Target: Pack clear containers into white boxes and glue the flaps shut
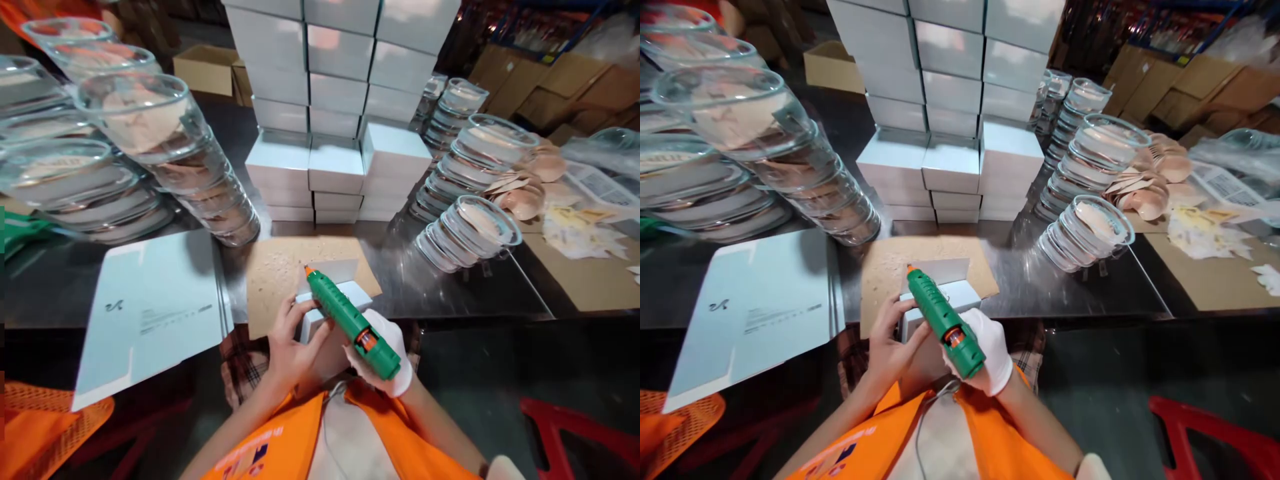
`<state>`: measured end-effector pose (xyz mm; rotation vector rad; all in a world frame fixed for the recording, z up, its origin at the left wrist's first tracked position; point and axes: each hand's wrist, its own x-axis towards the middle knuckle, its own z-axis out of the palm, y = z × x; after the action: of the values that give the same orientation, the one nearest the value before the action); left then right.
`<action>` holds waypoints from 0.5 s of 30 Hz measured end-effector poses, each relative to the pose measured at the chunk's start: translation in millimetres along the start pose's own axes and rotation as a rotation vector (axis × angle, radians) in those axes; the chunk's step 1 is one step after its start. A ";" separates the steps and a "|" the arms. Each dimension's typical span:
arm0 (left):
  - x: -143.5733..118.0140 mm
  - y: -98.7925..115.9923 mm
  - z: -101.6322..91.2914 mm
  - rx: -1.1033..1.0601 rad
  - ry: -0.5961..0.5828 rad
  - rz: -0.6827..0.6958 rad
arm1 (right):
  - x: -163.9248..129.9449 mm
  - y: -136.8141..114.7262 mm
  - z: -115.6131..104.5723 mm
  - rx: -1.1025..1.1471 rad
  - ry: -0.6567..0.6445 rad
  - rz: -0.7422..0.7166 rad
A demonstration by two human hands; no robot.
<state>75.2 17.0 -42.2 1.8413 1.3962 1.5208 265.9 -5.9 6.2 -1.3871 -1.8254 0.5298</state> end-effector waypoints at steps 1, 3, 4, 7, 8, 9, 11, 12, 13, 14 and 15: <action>-0.3 -0.4 -0.3 0.002 -0.005 0.000 | 0.8 2.0 0.3 -0.019 0.002 -0.011; -0.8 -1.4 -1.5 0.003 -0.008 -0.007 | 0.3 7.8 -1.6 -0.033 0.014 -0.004; -1.2 -2.3 -2.3 0.002 -0.003 -0.015 | -0.8 11.6 -3.5 -0.020 0.022 0.022; -2.3 -6.0 -5.8 -0.003 0.007 -0.057 | -5.3 26.2 -12.1 0.045 0.043 0.127; -2.6 -7.6 -7.2 -0.005 0.009 -0.077 | -6.2 31.9 -15.5 0.090 0.047 0.189; -2.9 -9.3 -8.6 -0.007 0.009 -0.099 | -6.1 37.9 -18.9 0.147 0.050 0.269; -3.2 -12.8 -11.0 -0.013 0.016 -0.134 | -1.8 50.5 -24.6 0.275 0.049 0.449; -3.2 -14.4 -11.9 -0.018 0.024 -0.148 | 2.9 57.0 -26.6 0.331 0.044 0.535; -3.1 -15.8 -12.6 -0.026 0.032 -0.155 | 9.3 63.6 -27.7 0.367 0.028 0.617; -3.0 -16.9 -13.2 -0.036 0.039 -0.159 | 17.1 70.2 -28.2 0.378 -0.003 0.684; -2.7 -17.8 -13.8 -0.046 0.045 -0.162 | 25.9 76.7 -28.3 0.382 -0.040 0.746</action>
<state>55.2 18.4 -52.7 1.6333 1.4797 1.5076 332.5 39.7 -22.8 -1.7544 -1.0969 1.2161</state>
